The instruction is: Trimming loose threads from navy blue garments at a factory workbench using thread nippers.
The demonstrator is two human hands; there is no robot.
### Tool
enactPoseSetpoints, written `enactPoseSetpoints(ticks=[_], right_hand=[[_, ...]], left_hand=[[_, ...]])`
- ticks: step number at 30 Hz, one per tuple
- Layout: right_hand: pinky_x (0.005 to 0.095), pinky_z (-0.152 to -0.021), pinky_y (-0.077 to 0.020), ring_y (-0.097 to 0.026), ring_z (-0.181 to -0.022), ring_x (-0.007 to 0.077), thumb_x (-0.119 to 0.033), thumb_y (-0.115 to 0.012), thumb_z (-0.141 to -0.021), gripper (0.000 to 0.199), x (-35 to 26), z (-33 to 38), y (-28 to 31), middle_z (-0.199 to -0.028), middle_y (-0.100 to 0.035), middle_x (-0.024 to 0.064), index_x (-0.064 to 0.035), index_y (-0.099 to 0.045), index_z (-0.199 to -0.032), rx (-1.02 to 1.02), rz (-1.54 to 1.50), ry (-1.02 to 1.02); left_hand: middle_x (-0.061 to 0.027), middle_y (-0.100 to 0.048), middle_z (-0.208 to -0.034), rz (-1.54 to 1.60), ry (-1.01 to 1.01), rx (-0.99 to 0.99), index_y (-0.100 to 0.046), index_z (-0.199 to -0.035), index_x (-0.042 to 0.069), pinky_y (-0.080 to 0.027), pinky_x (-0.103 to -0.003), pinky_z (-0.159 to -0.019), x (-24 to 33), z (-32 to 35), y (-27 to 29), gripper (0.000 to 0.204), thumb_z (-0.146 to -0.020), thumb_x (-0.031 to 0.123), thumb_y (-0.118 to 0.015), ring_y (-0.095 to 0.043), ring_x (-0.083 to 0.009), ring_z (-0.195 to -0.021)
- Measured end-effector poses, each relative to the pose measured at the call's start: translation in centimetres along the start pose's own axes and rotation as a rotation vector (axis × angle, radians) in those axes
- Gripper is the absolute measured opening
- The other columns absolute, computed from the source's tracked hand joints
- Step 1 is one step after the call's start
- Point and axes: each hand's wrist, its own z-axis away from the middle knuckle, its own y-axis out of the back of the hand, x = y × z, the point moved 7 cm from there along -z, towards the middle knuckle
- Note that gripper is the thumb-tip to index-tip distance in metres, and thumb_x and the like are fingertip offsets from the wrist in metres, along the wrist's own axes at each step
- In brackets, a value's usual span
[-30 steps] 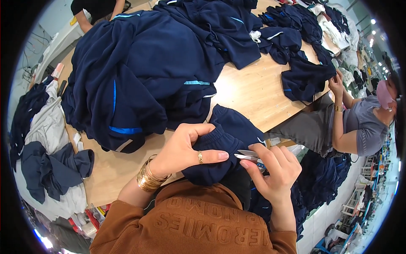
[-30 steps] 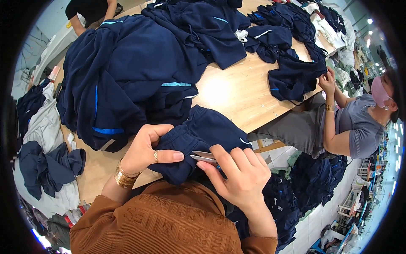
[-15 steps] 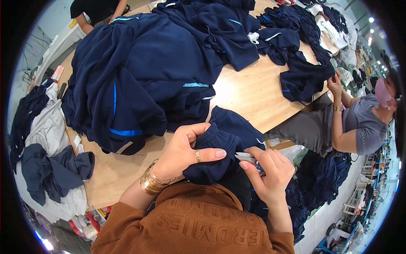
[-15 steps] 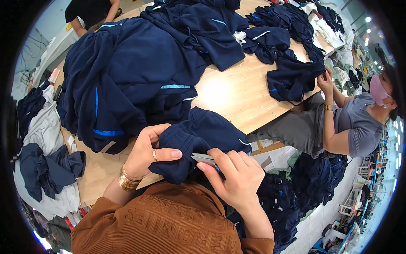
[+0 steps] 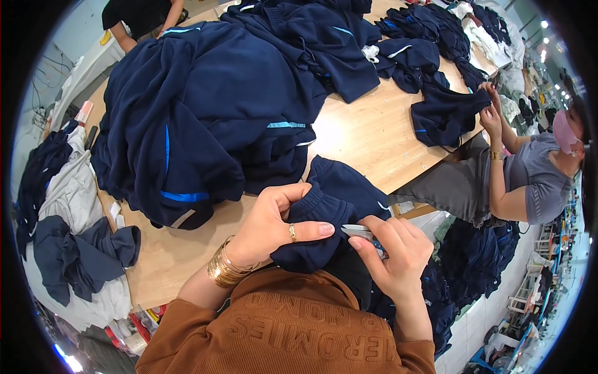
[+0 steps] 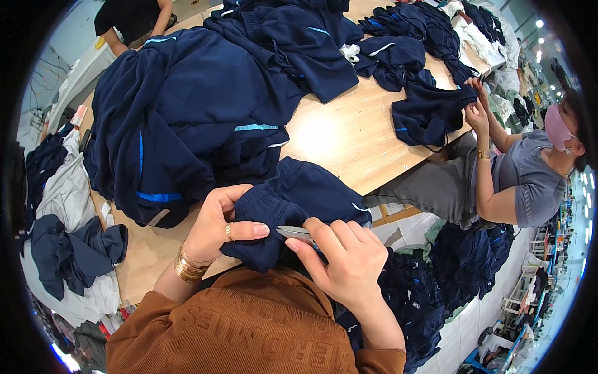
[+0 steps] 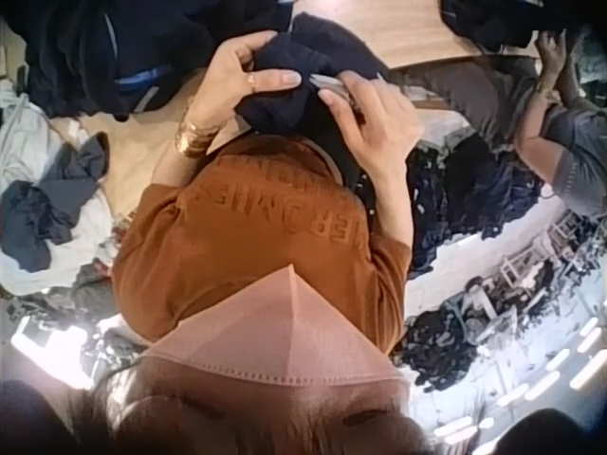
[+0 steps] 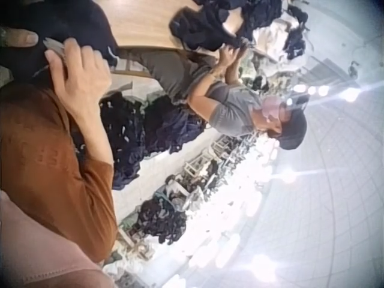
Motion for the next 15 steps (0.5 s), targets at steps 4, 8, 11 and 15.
enactPoseSetpoints(ticks=[4, 8, 11, 15], right_hand=[[0.0298, -0.046, -0.0351, -0.047, -0.050, 0.0184, -0.028, -0.072, -0.071, 0.022, 0.1, 0.0, 0.0, -0.060, -0.048, 0.0012, -0.0105, -0.062, -0.080, -0.001, 0.008, -0.003], [0.0239, -0.054, -0.0409, -0.050, -0.056, 0.0134, -0.025, -0.076, -0.068, 0.037, 3.4, 0.3, -1.3, -0.068, -0.055, 0.0025, -0.0051, -0.061, -0.095, 0.055, -0.478, -0.292], [0.0228, -0.058, -0.0402, -0.047, -0.062, 0.0100, -0.019, -0.076, -0.069, 0.042, 3.1, -0.3, -4.3, -0.073, -0.054, 0.0015, -0.0051, -0.059, -0.105, 0.001, -0.733, -0.333], [0.0201, -0.050, -0.0364, -0.045, -0.053, 0.0067, -0.014, -0.072, -0.074, 0.019, 4.0, -1.5, -4.5, -0.062, -0.054, -0.0019, -0.0008, -0.059, -0.077, 0.219, -0.980, -0.499]], left_hand=[[-0.0031, -0.063, -0.093, 0.002, 0.010, -0.013, -0.059, -0.099, -0.004, -0.047, -0.021, -0.078, -0.1, -0.1, -0.1, 0.030, -0.073, 0.003, -0.072, -0.057, -0.0063, -0.083], [-0.0038, -0.062, -0.097, 0.042, -0.025, 0.033, -0.053, -0.109, -0.004, -0.047, -0.022, -0.079, 0.5, -0.7, 0.9, 0.033, -0.081, 0.009, -0.066, -0.058, -0.0076, -0.087], [-0.0025, -0.061, -0.096, -0.045, -0.043, -0.038, -0.055, -0.107, -0.004, -0.046, -0.021, -0.079, 1.8, -2.0, 0.5, 0.031, -0.082, 0.012, -0.065, -0.057, -0.0065, -0.086], [0.0012, -0.059, -0.091, -0.375, -0.189, -0.010, -0.057, -0.100, 0.002, -0.044, -0.021, -0.076, 3.6, -5.8, 1.8, 0.022, -0.084, 0.016, -0.064, -0.055, -0.0058, -0.082]])
